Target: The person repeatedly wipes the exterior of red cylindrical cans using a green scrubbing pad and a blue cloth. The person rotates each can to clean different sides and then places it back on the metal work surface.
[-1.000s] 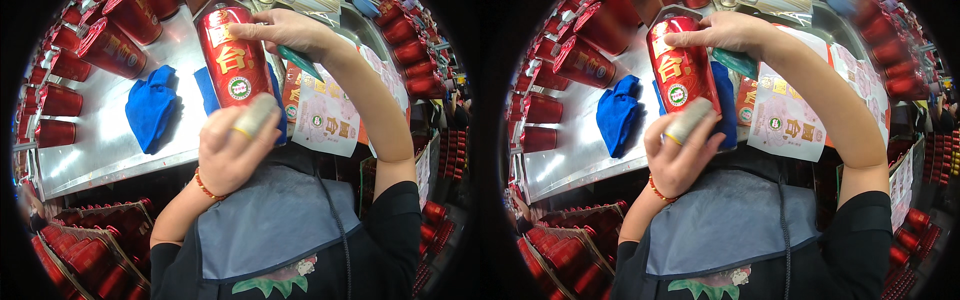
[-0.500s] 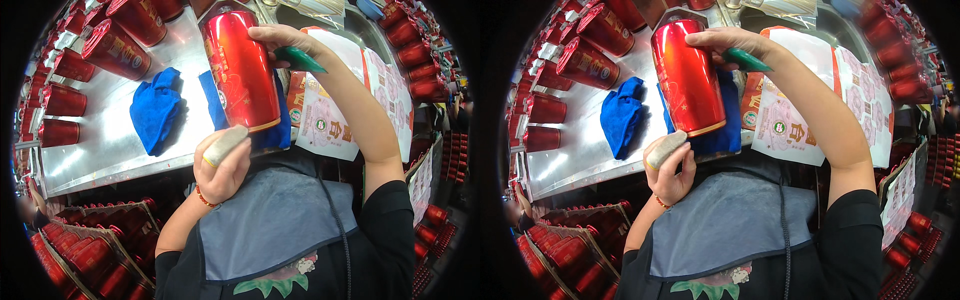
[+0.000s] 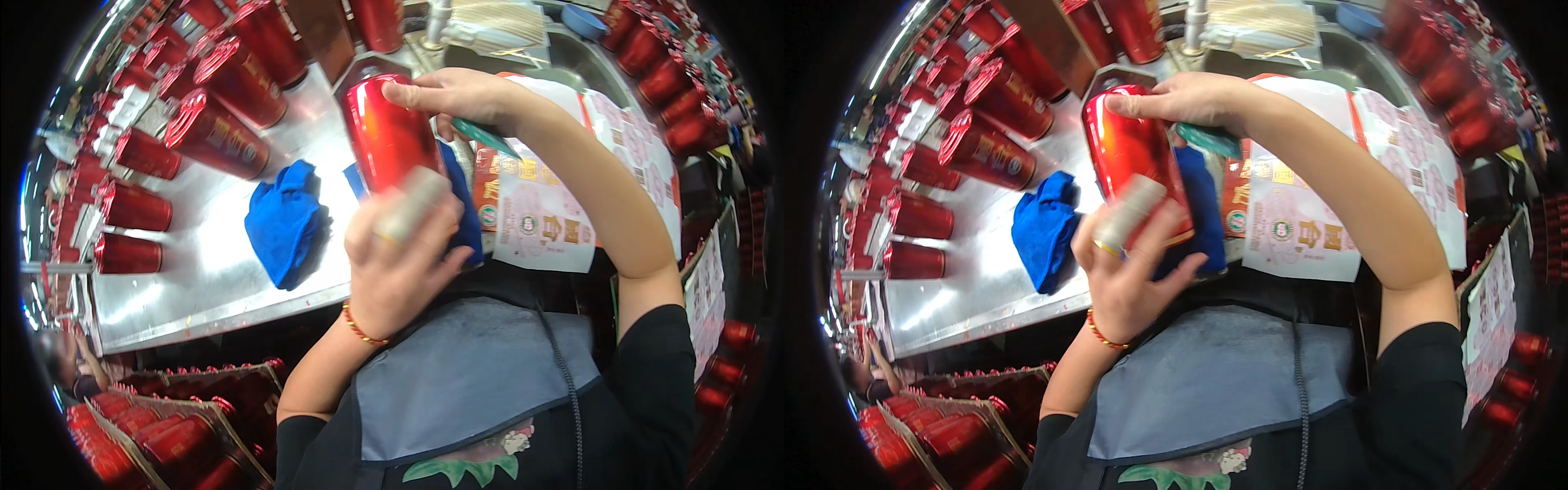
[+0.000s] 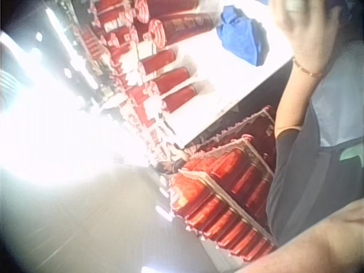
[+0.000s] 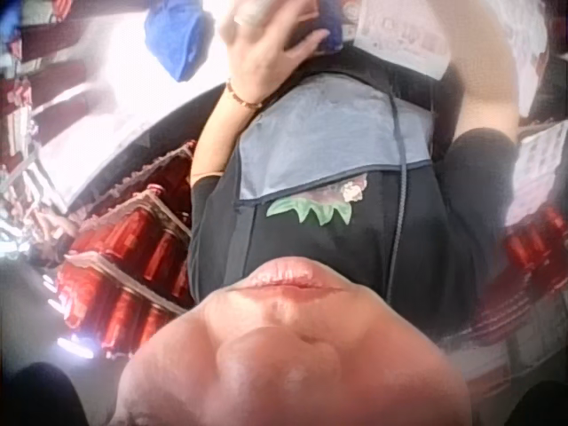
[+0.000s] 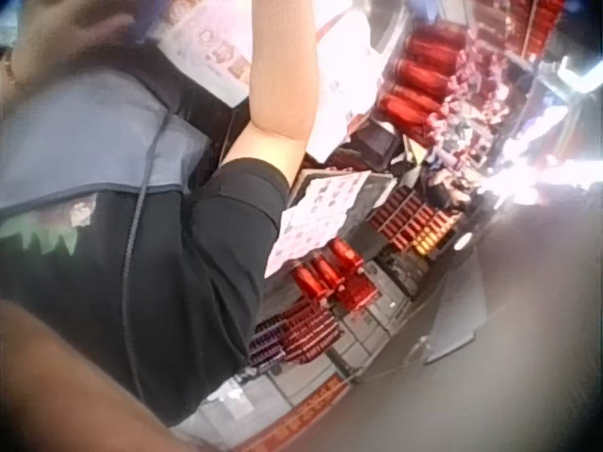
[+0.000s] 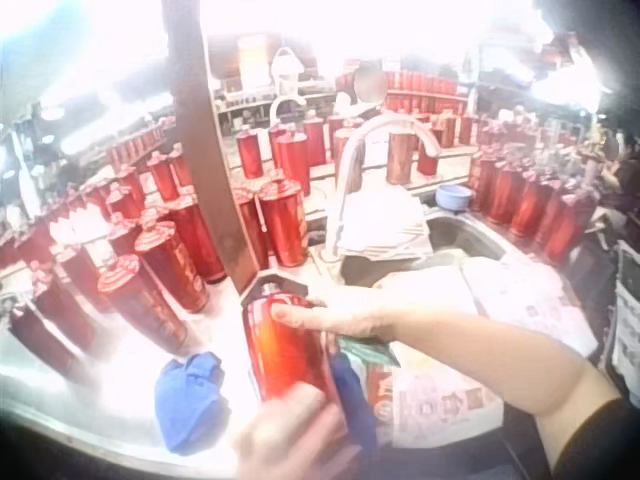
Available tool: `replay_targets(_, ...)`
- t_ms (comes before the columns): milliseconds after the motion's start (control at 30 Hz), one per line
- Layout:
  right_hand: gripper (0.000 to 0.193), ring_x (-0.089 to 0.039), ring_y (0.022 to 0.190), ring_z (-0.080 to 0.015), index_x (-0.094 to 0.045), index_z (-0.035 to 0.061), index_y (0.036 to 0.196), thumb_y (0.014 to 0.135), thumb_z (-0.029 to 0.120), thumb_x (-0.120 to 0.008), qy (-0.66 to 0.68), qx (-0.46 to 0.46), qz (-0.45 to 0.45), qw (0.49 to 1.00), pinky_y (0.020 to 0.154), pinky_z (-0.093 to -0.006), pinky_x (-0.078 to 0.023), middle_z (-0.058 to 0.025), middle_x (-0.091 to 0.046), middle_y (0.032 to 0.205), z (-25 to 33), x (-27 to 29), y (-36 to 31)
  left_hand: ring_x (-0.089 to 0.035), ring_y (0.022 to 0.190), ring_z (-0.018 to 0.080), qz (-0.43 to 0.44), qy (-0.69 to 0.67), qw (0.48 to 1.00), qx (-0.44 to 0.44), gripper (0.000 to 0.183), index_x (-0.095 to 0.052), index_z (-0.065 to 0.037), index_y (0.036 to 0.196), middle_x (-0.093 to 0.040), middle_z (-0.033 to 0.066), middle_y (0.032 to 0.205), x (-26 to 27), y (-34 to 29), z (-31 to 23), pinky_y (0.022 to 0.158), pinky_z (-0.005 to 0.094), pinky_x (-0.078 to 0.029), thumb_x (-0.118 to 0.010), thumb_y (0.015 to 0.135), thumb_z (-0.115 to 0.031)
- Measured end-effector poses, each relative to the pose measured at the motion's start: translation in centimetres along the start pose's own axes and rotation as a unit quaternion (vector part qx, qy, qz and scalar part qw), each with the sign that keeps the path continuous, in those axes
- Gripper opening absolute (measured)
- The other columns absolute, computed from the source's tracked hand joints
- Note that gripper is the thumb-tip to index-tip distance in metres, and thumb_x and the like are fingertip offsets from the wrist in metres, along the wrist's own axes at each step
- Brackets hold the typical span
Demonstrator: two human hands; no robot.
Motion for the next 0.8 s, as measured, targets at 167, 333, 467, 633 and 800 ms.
replay_targets(167,0.100,-0.054,0.053,-0.0048,-0.069,-0.0013,0.113,0.082,0.091,-0.043,0.137,-0.022,0.046,0.989,0.037,-0.0146,-0.036,-0.0077,-0.066,0.084,-0.1,-0.7,0.8,-0.040,0.141,0.0429,-0.001,-0.212,0.952,0.221,0.115,-0.028,-0.005,0.158,-0.034,0.0258,0.157,-1.2,-0.9,4.5,0.112,0.0458,-0.040,-0.095,0.066,-0.019)
replay_targets(333,0.078,-0.061,0.077,-0.0141,-0.057,0.0136,0.135,0.090,0.076,-0.047,0.217,0.055,0.124,0.967,0.057,-0.0267,-0.047,-0.0107,-0.066,0.113,-2.1,-0.4,4.5,-0.051,0.135,0.0308,-0.111,-0.360,0.896,0.233,0.088,-0.031,-0.002,0.157,-0.044,0.0169,0.154,-1.7,-3.6,7.9,0.110,0.0430,-0.045,-0.073,0.093,-0.044)
replay_targets(467,0.060,-0.064,0.068,-0.0151,-0.065,0.0165,0.121,0.088,0.067,-0.067,0.188,0.094,0.023,0.977,0.051,-0.0283,-0.042,-0.0069,-0.068,0.104,1.1,-2.6,5.4,-0.057,0.129,0.0310,-0.181,-0.527,0.777,0.293,0.084,-0.035,0.000,0.154,-0.049,0.0194,0.150,-1.0,-5.7,11.2,0.110,0.0456,-0.045,-0.058,0.098,-0.058)
replay_targets(633,0.049,-0.049,0.053,-0.0106,-0.060,0.0118,0.075,0.092,0.056,-0.070,0.117,0.072,0.086,0.987,0.047,-0.0269,-0.038,0.0007,-0.052,0.062,7.6,-3.2,-5.3,-0.055,0.132,0.0322,-0.140,-0.562,0.797,0.175,0.088,-0.033,0.000,0.155,-0.047,0.0201,0.152,3.4,-1.2,7.5,0.111,0.0466,-0.044,-0.061,0.096,-0.058)
replay_targets(800,0.050,-0.060,0.068,-0.0124,-0.062,0.0009,0.104,0.097,0.050,-0.067,0.077,0.143,-0.115,0.980,0.058,-0.0274,-0.047,-0.0044,-0.063,0.078,8.2,-0.1,-22.6,-0.053,0.134,0.0333,0.062,-0.711,0.696,0.081,0.091,-0.032,0.000,0.156,-0.044,0.0208,0.154,0.4,-0.5,-1.7,0.112,0.0477,-0.042,-0.064,0.094,-0.059)
Point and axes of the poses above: each hand's wrist, its own y-axis towards the middle knuckle, its own x-axis out of the back of the hand, z = x × y, the point moved 7 cm from there along y, towards the middle knuckle
